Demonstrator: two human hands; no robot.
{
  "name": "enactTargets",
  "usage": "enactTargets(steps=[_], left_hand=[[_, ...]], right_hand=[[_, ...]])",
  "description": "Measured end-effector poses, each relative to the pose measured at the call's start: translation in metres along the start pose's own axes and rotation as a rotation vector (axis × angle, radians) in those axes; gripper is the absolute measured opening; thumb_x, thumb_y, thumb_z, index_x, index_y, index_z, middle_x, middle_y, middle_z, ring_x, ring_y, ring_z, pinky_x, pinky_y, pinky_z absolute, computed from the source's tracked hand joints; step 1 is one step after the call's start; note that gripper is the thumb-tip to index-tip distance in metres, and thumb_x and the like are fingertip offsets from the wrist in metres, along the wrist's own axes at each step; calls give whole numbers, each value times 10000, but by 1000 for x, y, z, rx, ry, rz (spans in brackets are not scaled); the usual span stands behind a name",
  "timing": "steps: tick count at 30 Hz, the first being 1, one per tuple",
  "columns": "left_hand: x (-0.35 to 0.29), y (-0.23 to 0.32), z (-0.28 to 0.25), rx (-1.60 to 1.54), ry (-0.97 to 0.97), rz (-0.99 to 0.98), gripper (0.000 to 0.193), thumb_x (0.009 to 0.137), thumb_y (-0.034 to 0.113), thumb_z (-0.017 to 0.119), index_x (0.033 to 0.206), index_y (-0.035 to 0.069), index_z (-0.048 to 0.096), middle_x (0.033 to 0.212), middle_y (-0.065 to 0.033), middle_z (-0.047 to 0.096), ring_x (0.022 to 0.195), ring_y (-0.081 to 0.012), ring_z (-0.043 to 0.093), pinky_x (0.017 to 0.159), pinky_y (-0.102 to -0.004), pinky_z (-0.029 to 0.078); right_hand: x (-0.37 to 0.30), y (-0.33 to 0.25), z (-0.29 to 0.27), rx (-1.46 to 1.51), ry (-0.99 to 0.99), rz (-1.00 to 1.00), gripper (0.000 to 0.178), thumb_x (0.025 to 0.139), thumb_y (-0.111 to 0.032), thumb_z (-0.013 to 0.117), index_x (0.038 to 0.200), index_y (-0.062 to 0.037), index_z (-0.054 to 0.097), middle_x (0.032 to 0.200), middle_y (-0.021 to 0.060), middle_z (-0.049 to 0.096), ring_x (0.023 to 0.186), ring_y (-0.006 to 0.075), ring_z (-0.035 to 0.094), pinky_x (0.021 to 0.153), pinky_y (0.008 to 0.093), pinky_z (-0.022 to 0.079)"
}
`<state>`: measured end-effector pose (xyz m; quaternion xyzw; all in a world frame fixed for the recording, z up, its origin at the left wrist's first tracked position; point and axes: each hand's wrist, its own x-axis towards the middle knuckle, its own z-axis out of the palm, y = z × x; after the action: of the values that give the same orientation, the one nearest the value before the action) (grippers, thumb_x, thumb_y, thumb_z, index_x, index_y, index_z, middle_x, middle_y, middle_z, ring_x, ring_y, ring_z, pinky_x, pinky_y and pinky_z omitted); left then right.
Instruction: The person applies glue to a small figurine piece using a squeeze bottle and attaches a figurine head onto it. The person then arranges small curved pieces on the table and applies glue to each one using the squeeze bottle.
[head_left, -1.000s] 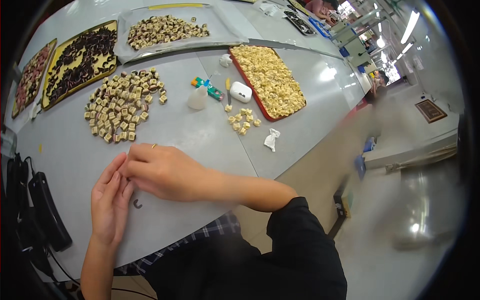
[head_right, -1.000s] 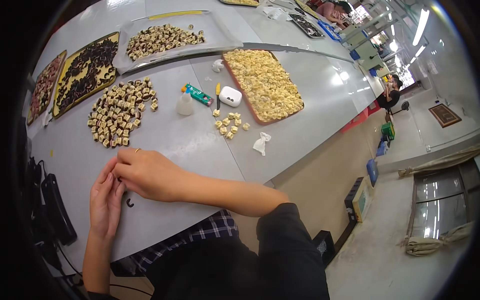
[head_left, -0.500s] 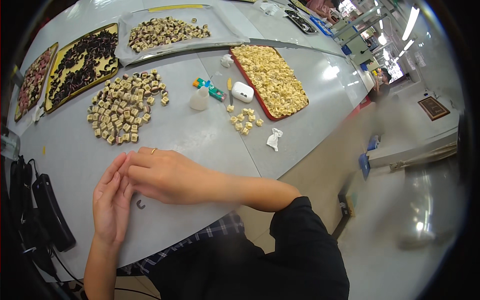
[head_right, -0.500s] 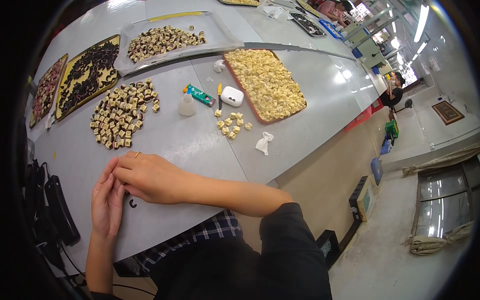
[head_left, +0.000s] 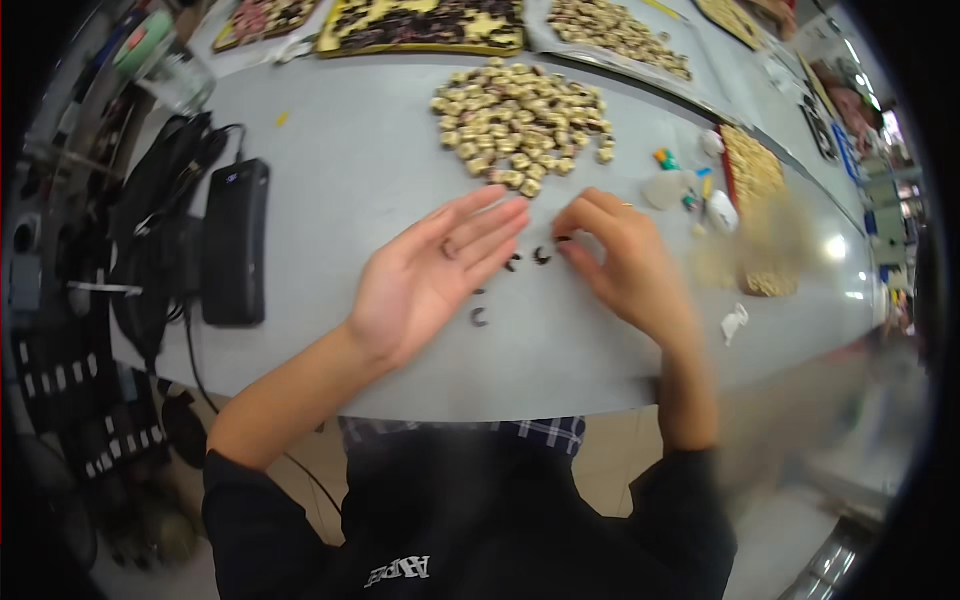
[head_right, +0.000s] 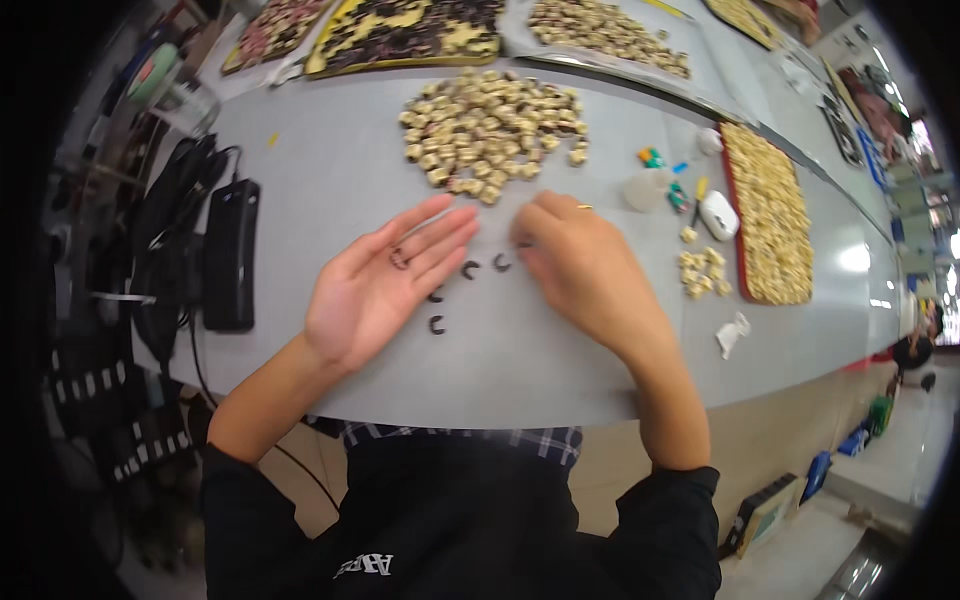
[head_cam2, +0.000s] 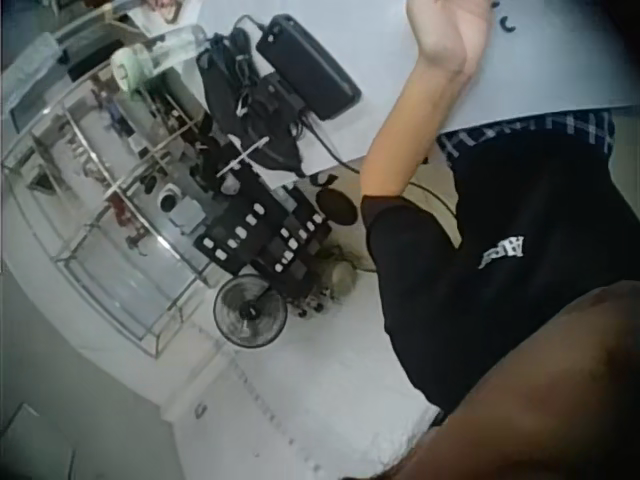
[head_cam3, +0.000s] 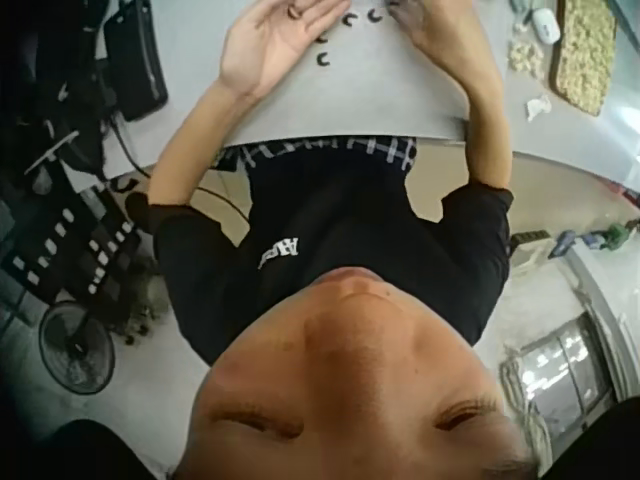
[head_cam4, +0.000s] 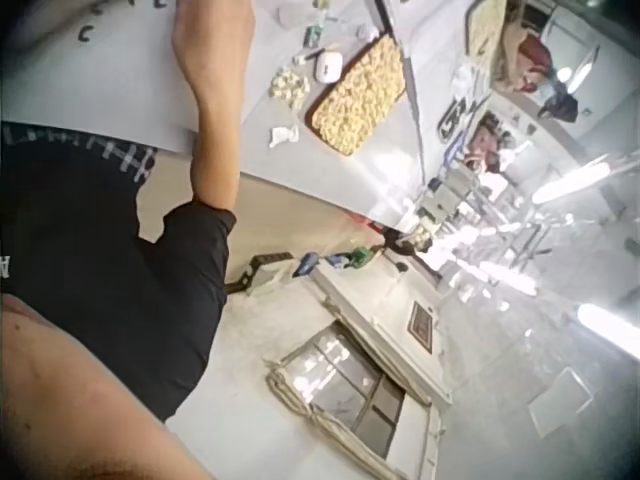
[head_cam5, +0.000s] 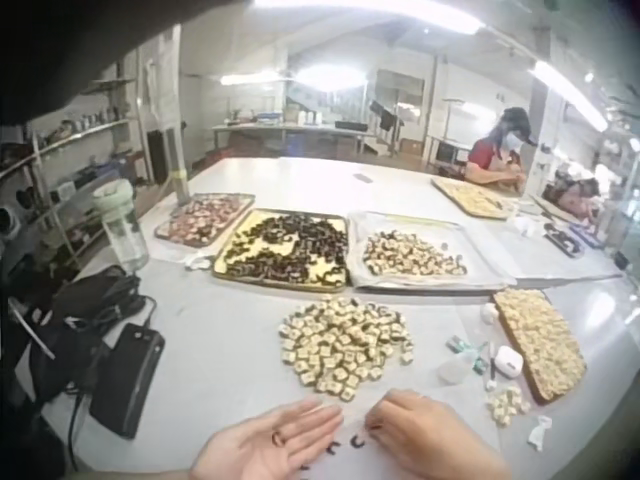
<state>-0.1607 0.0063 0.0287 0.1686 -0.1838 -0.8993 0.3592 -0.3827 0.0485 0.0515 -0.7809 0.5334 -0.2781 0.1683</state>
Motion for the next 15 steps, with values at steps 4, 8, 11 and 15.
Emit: enactTargets(steps=[4,8,11,15], left_hand=[[-2,1,-1,-81,-50,-35,528,995,249,320,1418,-62,275,1456,-250,326,1383,-319,305,1167,-411,245],[-5,0,1,-122,-91,-104,591,997,355,292,1435,-42,267,1456,-205,347,1368,-285,325,1147,-402,253],[-7,-5,1,-104,-131,-140,578,1009,362,262,1422,-40,307,1404,-157,412,1333,-243,359,1126,-396,263],[-4,-14,9,-27,-165,-181,646,1009,442,215,1455,-24,255,1460,-142,354,1352,-251,332,1130,-392,228]], right_hand=[[5,-6,7,7,42,45,237,710,34,687,918,-30,594,913,108,599,872,282,595,738,359,480],[10,-26,12,120,170,-116,326,694,6,742,1001,-25,636,1017,116,624,913,267,605,776,327,493],[10,-37,24,129,122,-257,445,649,-42,791,1071,-57,651,1005,91,619,898,265,570,776,360,476],[3,-29,38,142,216,-289,302,713,-56,735,998,-39,638,982,119,604,889,313,585,771,385,490]])
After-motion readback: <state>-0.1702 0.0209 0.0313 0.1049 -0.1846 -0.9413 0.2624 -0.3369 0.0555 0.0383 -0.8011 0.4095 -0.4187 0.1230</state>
